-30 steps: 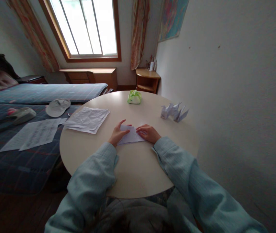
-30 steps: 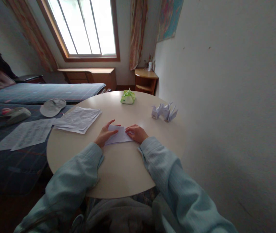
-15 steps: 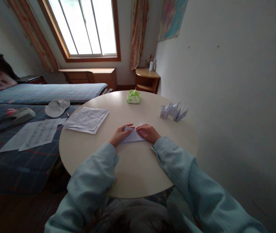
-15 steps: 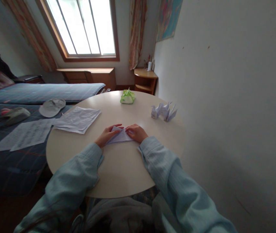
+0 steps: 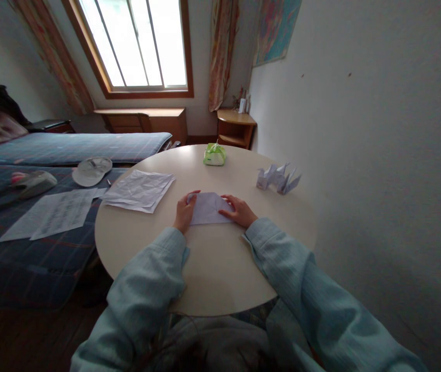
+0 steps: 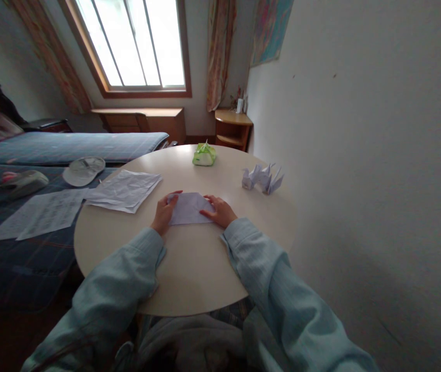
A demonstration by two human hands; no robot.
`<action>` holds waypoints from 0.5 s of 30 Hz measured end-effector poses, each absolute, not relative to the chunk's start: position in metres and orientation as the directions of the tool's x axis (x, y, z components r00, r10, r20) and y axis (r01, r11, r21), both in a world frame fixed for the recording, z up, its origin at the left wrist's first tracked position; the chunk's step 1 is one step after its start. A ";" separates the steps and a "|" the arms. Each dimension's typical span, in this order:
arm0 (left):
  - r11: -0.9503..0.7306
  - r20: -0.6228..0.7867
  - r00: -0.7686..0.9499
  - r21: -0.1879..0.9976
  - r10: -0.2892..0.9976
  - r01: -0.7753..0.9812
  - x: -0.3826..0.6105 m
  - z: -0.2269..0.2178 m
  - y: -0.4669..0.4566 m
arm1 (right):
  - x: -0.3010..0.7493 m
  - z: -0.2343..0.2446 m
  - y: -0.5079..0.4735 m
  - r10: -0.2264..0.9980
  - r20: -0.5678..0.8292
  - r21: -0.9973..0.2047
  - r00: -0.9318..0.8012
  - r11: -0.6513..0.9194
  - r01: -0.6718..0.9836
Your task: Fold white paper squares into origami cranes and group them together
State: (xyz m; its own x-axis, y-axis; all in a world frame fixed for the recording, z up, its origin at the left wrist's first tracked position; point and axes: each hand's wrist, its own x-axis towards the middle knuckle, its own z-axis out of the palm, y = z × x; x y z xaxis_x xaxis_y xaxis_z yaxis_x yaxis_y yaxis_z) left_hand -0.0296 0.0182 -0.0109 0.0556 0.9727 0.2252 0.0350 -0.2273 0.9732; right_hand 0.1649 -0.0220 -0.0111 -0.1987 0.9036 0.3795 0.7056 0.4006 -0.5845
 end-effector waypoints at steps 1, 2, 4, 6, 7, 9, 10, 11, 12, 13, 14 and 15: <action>-0.257 0.257 0.019 0.966 0.966 0.034 -0.030 -0.011 0.019 | 0.164 -0.011 -0.023 0.911 0.370 -0.604 -0.182 0.385 0.698; -0.284 0.285 -0.018 0.958 0.958 0.034 -0.031 -0.011 0.020 | 0.164 -0.011 -0.023 0.917 0.362 -0.618 -0.168 0.371 0.693; -0.320 0.323 -0.078 0.946 0.943 0.039 -0.031 -0.011 0.021 | 0.164 -0.011 -0.023 0.921 0.364 -0.624 -0.140 0.353 0.697; -0.331 0.335 -0.121 0.942 0.934 0.052 -0.032 -0.011 0.021 | 0.165 -0.012 -0.022 0.912 0.400 -0.612 -0.089 0.339 0.714; -0.333 0.338 -0.140 0.941 0.931 0.061 -0.033 -0.011 0.022 | 0.166 -0.012 -0.022 0.901 0.430 -0.606 -0.048 0.328 0.725; -0.336 0.346 -0.183 0.938 0.920 0.082 -0.034 -0.010 0.022 | 0.168 -0.013 -0.019 0.861 0.504 -0.599 0.072 0.289 0.747; -0.336 0.350 -0.208 0.937 0.913 0.099 -0.035 -0.009 0.023 | 0.170 -0.013 -0.018 0.830 0.541 -0.599 0.138 0.265 0.756; -0.331 0.351 -0.234 0.936 0.907 0.122 -0.035 -0.009 0.023 | 0.171 -0.013 -0.017 0.794 0.575 -0.598 0.195 0.246 0.763; -0.322 0.349 -0.254 0.936 0.902 0.144 -0.035 -0.008 0.023 | 0.172 -0.012 -0.017 0.760 0.606 -0.595 0.235 0.236 0.769; -0.312 0.345 -0.263 0.936 0.901 0.162 -0.035 -0.007 0.022 | 0.172 -0.012 -0.017 0.732 0.631 -0.588 0.255 0.237 0.774; -0.300 0.336 -0.252 0.939 0.908 0.169 -0.034 -0.006 0.021 | 0.172 -0.011 -0.017 0.717 0.651 -0.575 0.249 0.252 0.778; -0.287 0.316 -0.209 0.945 0.925 0.159 -0.032 -0.006 0.019 | 0.172 -0.011 -0.017 0.716 0.663 -0.559 0.218 0.280 0.780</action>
